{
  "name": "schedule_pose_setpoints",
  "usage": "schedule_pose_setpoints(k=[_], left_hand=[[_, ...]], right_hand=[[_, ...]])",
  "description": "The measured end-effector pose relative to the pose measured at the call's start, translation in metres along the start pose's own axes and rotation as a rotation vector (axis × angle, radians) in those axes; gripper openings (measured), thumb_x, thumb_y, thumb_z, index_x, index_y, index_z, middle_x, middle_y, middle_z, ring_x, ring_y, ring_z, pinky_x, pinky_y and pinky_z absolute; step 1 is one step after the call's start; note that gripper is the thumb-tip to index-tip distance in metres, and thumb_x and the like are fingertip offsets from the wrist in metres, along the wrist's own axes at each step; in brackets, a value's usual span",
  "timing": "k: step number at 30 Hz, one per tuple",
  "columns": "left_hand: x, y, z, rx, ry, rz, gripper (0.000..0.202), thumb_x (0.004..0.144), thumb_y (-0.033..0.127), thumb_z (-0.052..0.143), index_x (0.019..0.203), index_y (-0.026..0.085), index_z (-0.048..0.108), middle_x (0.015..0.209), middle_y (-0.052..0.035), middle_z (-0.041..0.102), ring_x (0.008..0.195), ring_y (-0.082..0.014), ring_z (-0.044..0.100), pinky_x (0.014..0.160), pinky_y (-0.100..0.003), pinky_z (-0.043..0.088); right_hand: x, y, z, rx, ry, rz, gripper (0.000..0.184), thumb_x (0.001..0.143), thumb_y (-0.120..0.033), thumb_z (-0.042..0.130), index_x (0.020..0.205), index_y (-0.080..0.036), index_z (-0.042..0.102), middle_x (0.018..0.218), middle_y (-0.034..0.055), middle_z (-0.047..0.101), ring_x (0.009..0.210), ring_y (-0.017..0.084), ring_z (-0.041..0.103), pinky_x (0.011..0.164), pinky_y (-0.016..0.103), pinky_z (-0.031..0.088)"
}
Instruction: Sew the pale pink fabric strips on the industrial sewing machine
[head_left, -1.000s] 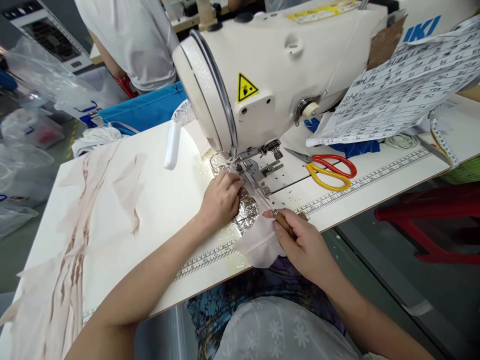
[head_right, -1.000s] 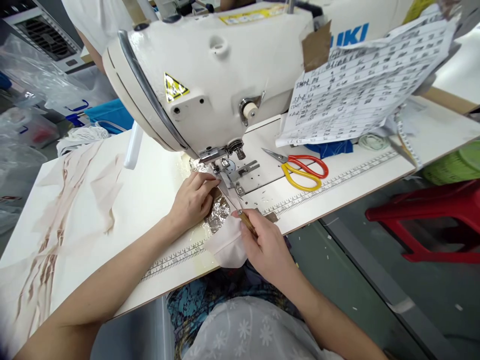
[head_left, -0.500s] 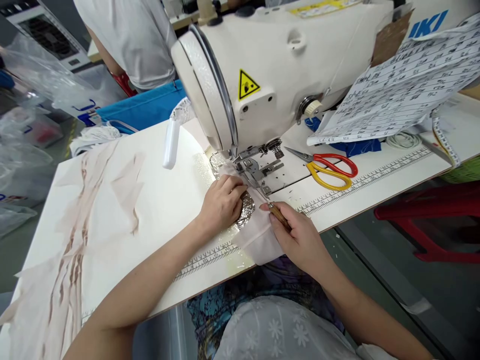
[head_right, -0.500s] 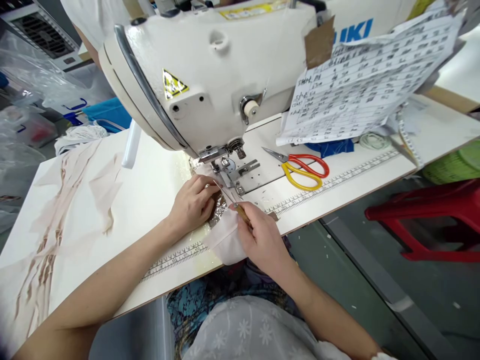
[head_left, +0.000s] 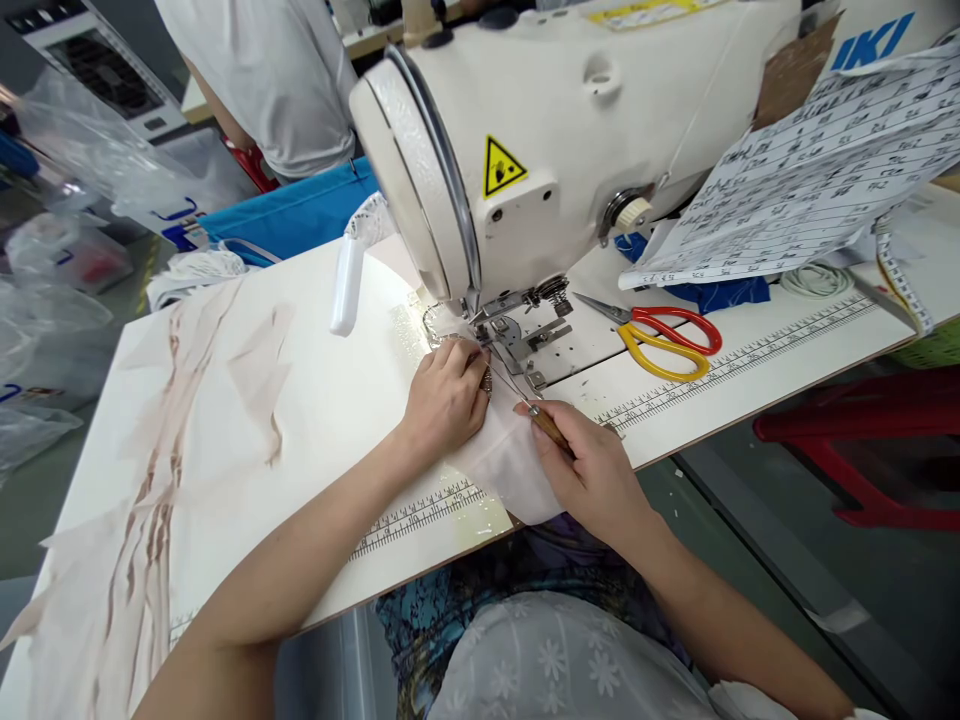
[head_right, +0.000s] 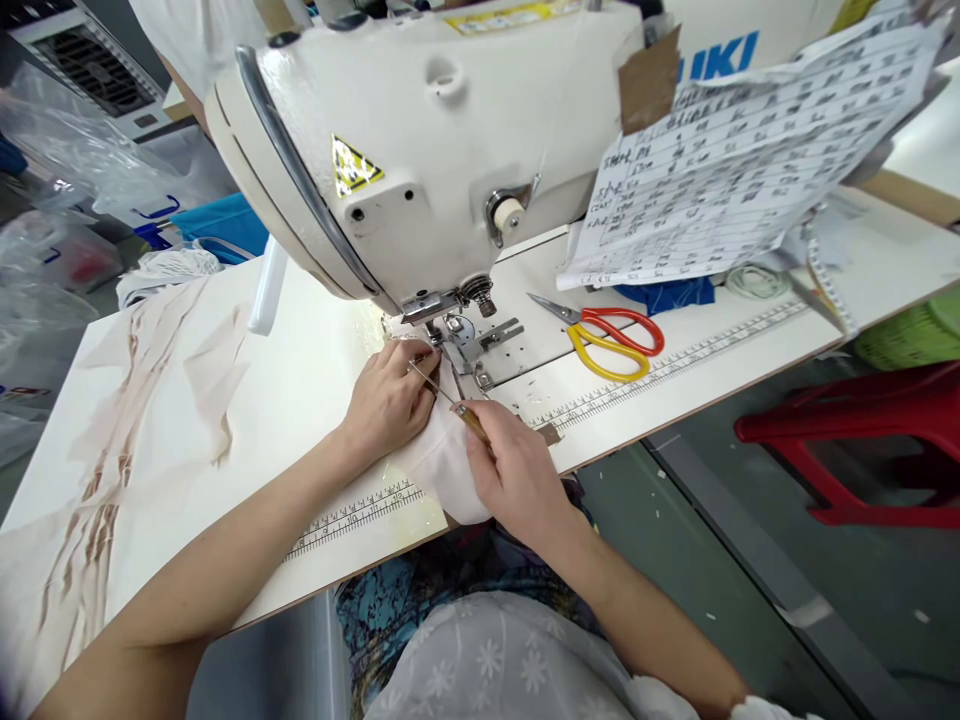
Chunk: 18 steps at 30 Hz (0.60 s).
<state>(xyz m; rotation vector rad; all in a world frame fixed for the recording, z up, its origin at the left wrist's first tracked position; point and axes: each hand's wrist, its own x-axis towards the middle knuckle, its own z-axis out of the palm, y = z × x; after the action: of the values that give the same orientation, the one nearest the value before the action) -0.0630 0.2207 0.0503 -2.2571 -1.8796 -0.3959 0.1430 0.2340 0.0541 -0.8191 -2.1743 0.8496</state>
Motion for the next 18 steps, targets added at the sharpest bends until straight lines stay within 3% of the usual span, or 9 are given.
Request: schedule_pose_setpoints(k=[4,12,15,18], left_hand=[[0.001,-0.001,0.002,-0.010,0.029,-0.008,0.038,0.087,0.015,0.045,0.121,0.009,0.061,0.116,-0.0166,0.060,0.102,-0.0290,0.055,0.081,-0.043,0.052],[0.018,0.003,0.001,0.060,-0.029,-0.048,0.017,0.092,0.019,0.049,0.092,0.016,0.066,0.095,-0.0128,0.063,0.085,-0.0254,0.055,0.069,-0.037,0.052],[0.020,-0.003,0.005,-0.051,0.026,-0.153,0.020,0.095,0.020,0.047,0.089,0.017,0.065,0.096,-0.0118,0.065,0.085,-0.0242,0.057,0.066,-0.035,0.051],[0.018,-0.013,0.009,-0.330,0.119,-0.272,0.018,0.094,0.024,0.052,0.082,0.019,0.065,0.094,-0.0081,0.067,0.087,-0.0225,0.061,0.071,-0.035,0.051]], right_hand=[[-0.003,-0.004,0.000,0.000,0.037,-0.129,0.025,0.097,-0.015,0.043,0.119,-0.019,0.055,0.104,0.0092,0.072,0.093,0.020,0.070,0.078,0.029,0.055],[-0.008,-0.035,0.011,0.146,0.053,-0.322,0.026,0.102,-0.018,0.036,0.123,-0.019,0.051,0.089,0.0071,0.067,0.075,0.017,0.064,0.060,0.025,0.051],[-0.014,-0.031,0.007,0.071,0.045,-0.239,0.025,0.102,-0.020,0.037,0.122,-0.018,0.052,0.088,0.0066,0.069,0.069,0.016,0.065,0.056,0.024,0.048],[-0.016,-0.016,-0.002,-0.071,0.022,-0.058,0.026,0.103,-0.026,0.040,0.121,-0.015,0.054,0.087,0.0071,0.074,0.066,0.017,0.069,0.053,0.025,0.048]])
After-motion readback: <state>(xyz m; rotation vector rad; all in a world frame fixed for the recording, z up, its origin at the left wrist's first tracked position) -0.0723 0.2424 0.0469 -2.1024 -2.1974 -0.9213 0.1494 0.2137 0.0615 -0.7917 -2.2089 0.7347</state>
